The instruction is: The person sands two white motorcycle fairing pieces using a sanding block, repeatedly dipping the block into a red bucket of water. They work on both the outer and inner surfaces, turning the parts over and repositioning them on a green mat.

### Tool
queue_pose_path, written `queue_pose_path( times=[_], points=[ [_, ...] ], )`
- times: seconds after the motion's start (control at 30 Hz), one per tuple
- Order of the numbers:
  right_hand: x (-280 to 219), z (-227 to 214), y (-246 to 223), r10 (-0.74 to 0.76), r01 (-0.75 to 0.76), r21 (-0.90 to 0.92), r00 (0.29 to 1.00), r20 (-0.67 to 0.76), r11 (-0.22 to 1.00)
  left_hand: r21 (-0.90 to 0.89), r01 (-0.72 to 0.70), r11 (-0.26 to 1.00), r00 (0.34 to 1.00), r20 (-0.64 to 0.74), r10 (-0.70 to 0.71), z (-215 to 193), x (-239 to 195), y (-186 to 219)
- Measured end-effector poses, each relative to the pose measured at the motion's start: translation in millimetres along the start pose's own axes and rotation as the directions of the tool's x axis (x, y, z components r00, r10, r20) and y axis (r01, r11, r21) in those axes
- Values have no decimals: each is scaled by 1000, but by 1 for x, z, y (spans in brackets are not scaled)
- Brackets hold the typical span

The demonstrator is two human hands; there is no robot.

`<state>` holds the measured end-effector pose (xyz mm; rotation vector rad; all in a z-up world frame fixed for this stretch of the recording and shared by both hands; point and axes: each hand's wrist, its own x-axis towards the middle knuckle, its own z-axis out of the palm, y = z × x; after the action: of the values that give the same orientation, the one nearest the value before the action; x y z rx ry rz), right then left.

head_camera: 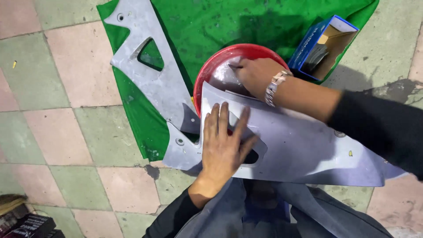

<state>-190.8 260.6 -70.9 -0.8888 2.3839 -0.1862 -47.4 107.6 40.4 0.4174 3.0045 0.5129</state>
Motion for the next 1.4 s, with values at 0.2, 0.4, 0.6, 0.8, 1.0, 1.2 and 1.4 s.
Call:
queue_pose_path(
  times=[0.2, 0.4, 0.6, 0.8, 1.0, 1.2, 1.4],
  points=[
    [-86, -73, -20, 111, 193, 718, 929, -354, 669, -192, -12, 981, 1000, 15, 15, 14, -18, -10],
    [-121, -56, -32, -38, 219, 345, 886, -462, 913, -232, -65, 970, 992, -121, 38, 26, -25, -22],
    [-130, -61, -34, -10, 230, 517, 920, -393, 824, -244, -34, 969, 999, -24, 29, 25, -25, -27],
    [-120, -59, -32, 340, 48, 922, 921, -189, 384, -274, -13, 962, 1000, 20, 20, 21, -19, -26],
    [-119, -49, -28, 93, 128, 480, 907, -410, 868, -265, -8, 964, 1000, 24, 15, 24, -18, -27],
    [-136, -47, -32, -134, 280, 299, 894, -428, 912, -239, -19, 971, 1000, 19, 24, 26, -23, -28],
    [-150, -50, -25, -105, 228, 349, 936, -337, 909, -258, -8, 966, 996, 83, 30, 20, -20, -29]
  ],
)
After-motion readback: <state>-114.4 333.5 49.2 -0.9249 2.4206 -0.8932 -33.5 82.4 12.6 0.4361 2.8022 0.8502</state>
